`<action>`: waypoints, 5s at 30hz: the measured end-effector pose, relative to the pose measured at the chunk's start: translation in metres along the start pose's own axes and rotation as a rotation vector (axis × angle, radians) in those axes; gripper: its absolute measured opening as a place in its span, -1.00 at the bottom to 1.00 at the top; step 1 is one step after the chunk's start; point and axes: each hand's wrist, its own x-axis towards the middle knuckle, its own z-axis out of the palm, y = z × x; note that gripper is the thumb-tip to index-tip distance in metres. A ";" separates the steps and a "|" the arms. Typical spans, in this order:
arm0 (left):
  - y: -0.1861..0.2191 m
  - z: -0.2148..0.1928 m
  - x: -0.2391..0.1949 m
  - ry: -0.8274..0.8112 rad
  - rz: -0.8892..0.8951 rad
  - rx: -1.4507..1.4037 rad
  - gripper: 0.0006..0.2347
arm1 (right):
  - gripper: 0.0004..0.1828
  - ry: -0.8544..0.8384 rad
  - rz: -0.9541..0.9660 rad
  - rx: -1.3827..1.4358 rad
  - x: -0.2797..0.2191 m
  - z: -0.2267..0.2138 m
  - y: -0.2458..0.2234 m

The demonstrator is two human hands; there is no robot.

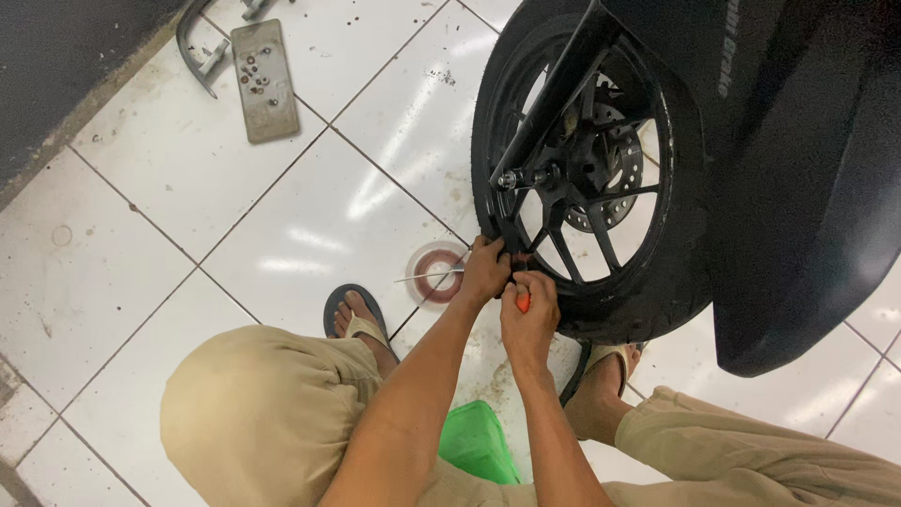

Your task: The person sits on the floor and uses a brush and a cloth to clean the front wheel hub and brake disc of a motorcycle. They scrub the metal components with the brush and wipe them with the cloth.

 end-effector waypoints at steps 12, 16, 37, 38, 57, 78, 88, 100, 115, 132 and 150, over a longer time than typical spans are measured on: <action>0.091 -0.034 -0.028 0.129 -0.413 -0.848 -0.36 | -0.86 0.080 -0.267 0.060 0.042 -0.023 -0.073; 0.038 0.003 0.011 0.129 -0.527 -1.142 -0.71 | -0.83 -0.035 -0.228 0.077 0.049 -0.019 -0.055; 0.046 -0.001 0.014 0.127 -0.573 -1.420 -0.90 | -0.89 -0.094 -0.332 -0.050 0.075 0.016 -0.037; 0.056 -0.008 0.007 0.123 -0.603 -1.421 -0.85 | -0.89 -0.053 -0.341 -0.011 0.076 0.012 -0.040; 0.069 0.002 0.031 0.205 -0.389 -1.292 -0.60 | -0.92 0.259 -0.347 0.102 0.058 -0.011 -0.059; 0.122 0.005 0.034 0.342 0.102 -0.295 -0.73 | -0.88 0.343 -0.326 0.161 0.052 -0.036 -0.073; 0.189 -0.029 -0.031 0.482 0.403 -0.120 -0.76 | -0.91 0.430 -0.369 0.313 0.064 -0.064 -0.097; 0.198 -0.024 -0.033 0.572 0.466 -0.036 -0.71 | -0.92 0.355 -0.338 0.234 0.051 -0.060 -0.091; 0.153 0.007 -0.040 0.553 0.205 -0.295 -0.73 | -0.92 0.332 -0.289 0.185 0.050 -0.056 -0.084; 0.013 0.023 -0.044 0.673 0.068 0.179 -0.82 | -0.82 0.107 0.012 0.135 0.021 -0.024 -0.037; 0.025 -0.025 -0.021 0.341 -0.723 -1.227 -0.74 | -0.74 -0.089 -0.150 0.070 0.064 0.033 -0.011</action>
